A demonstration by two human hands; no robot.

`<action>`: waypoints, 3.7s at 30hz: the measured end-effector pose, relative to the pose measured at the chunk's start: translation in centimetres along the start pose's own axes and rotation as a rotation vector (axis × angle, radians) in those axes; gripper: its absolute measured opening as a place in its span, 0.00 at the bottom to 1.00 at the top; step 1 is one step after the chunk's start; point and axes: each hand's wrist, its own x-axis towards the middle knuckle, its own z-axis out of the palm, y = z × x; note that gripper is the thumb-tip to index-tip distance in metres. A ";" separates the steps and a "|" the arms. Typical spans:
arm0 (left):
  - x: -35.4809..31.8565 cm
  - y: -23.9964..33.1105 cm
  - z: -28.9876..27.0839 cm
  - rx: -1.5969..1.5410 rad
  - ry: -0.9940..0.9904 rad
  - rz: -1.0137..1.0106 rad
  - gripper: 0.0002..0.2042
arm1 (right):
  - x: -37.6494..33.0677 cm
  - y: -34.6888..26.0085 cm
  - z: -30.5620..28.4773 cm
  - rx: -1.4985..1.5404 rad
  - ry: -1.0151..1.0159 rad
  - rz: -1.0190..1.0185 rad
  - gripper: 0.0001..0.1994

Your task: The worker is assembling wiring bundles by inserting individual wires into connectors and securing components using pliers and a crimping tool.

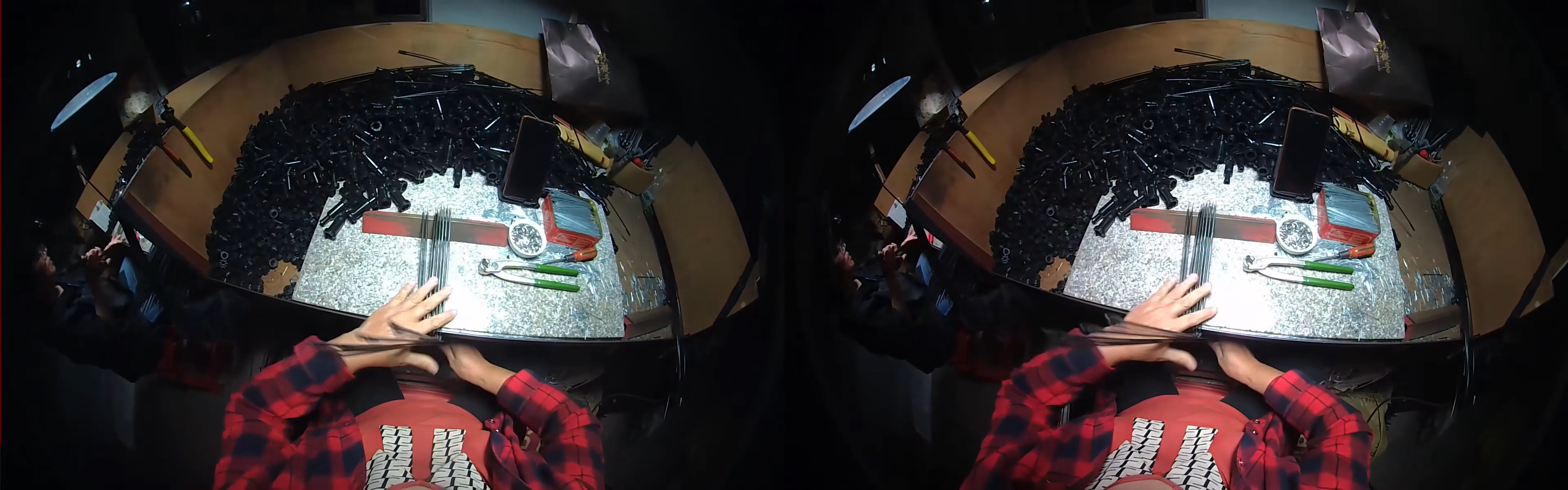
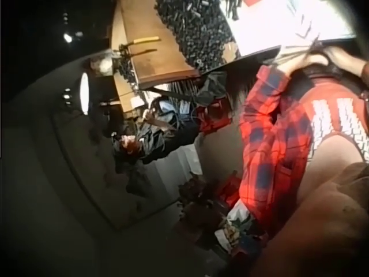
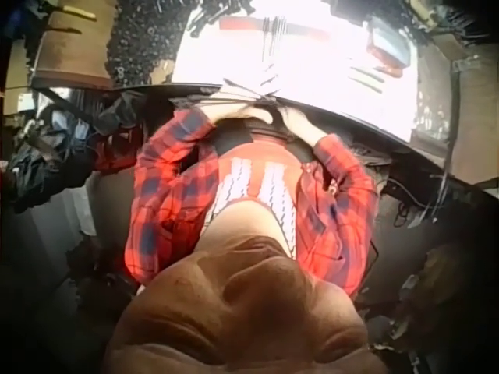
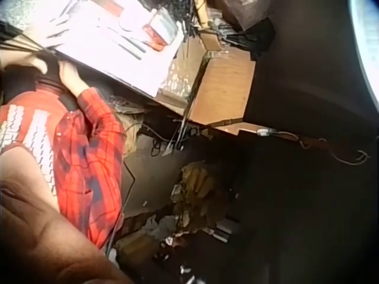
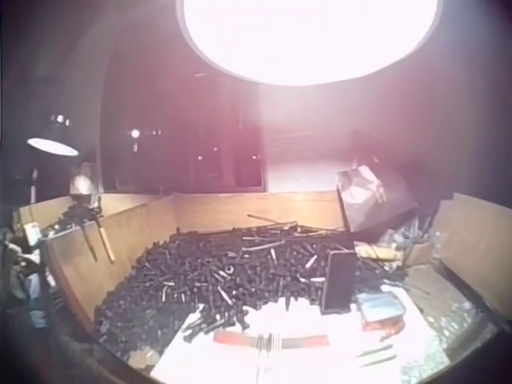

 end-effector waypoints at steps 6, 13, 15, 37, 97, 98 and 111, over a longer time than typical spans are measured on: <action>0.1 -0.2 2.1 0.215 0.138 -0.010 0.32 | 0.7 -4.4 -3.4 -0.006 -0.258 0.220 0.21; 0.3 0.0 0.7 0.200 0.123 -0.126 0.40 | -3.0 -11.4 -11.3 0.006 -0.365 0.042 0.20; 0.6 -0.3 0.7 0.221 0.143 -0.160 0.44 | -3.5 -12.2 -13.5 0.055 -0.380 0.047 0.18; 0.8 -1.6 1.1 0.227 0.164 -0.102 0.43 | 2.8 -3.3 -34.9 -1.000 0.399 0.128 0.03; 0.9 -1.0 0.0 0.082 0.054 -0.172 0.47 | 13.7 -9.9 -23.4 -0.771 0.363 -0.338 0.10; 0.9 -1.0 -0.1 0.055 0.053 -0.175 0.47 | 13.7 -9.8 -23.6 -0.772 0.362 -0.338 0.10; 1.0 -1.0 -0.3 0.127 0.043 -0.159 0.49 | 14.0 -9.7 -24.2 -0.757 0.268 -0.389 0.05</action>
